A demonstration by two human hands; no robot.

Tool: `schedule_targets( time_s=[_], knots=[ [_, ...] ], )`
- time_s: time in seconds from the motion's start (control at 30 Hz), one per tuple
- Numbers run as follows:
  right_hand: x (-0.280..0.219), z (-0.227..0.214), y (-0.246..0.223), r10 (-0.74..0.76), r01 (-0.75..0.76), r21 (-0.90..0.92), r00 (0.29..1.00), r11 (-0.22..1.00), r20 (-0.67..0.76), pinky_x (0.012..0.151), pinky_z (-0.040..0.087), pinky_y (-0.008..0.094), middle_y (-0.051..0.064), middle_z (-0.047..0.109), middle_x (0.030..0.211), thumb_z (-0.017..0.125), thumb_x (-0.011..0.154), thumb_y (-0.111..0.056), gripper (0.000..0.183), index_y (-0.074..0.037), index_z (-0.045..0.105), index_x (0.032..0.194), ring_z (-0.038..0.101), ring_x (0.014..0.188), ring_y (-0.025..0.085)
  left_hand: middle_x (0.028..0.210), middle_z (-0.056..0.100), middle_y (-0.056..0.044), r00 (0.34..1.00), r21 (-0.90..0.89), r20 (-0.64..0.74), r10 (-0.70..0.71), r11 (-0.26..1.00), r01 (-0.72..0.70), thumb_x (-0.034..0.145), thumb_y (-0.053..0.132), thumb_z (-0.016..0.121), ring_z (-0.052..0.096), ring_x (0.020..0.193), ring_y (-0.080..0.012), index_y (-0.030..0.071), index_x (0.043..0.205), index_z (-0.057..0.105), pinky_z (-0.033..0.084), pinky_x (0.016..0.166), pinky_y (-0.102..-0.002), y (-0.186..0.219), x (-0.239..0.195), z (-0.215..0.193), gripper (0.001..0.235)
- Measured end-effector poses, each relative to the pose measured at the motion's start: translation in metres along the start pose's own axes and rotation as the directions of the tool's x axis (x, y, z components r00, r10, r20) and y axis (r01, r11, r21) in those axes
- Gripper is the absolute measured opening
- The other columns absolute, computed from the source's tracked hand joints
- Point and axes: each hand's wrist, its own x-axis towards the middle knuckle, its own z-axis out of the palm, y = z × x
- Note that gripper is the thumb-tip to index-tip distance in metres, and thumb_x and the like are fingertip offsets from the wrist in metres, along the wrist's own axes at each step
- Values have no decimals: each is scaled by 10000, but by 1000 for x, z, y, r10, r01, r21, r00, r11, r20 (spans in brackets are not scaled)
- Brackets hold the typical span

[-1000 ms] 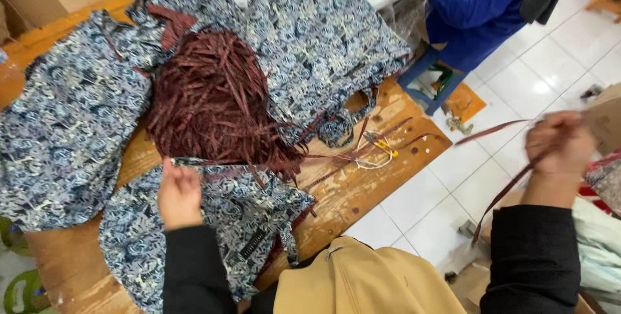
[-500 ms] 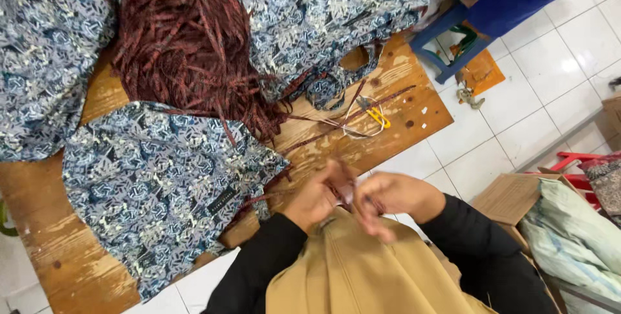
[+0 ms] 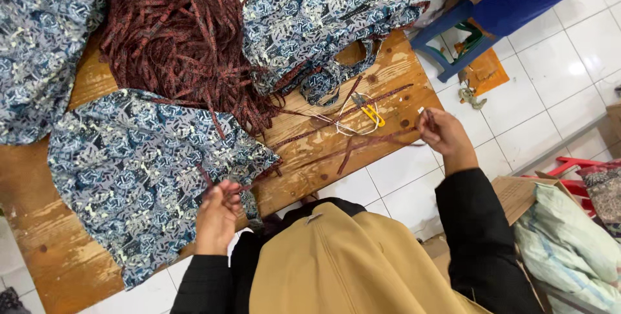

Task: The person sews a patterned fabric bag using a crochet hook and maroon yarn. They pull the yarn through the bag's edge, adjust the fabric, and continue stitching along the opening. The bag remains on a wooden table with other finished bags and yarn nearby.

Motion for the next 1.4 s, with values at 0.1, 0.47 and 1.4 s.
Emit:
schedule_targets(
  time_s=[0.1,0.47,1.4],
  knots=[
    [32,-8,4,-40,12,-171,986,985,-161,407,303,262,169,644,797,506,993,-135,158,-19,564,902,402,447,130,1097,698,-121,994,-69,-46,98,993,-101,1076,200,538,617,809,-145,5,1250,611,507,696,-274,16,2,-13,272],
    [89,193,102,-332,229,-843,844,-487,421,765,491,506,105,687,879,660,920,-189,84,-122,697,886,662,858,309,1044,694,-89,909,106,-112,402,914,-392,1067,151,569,647,838,-147,-18,1234,627,539,749,-269,35,-20,21,244],
    [40,299,61,-16,178,-460,942,870,334,533,503,311,30,605,847,593,1026,-155,308,-43,608,1312,583,603,126,917,764,-56,874,522,328,359,702,-484,1038,136,597,707,807,-94,-48,1181,719,532,688,-241,21,-45,181,263]
  ],
)
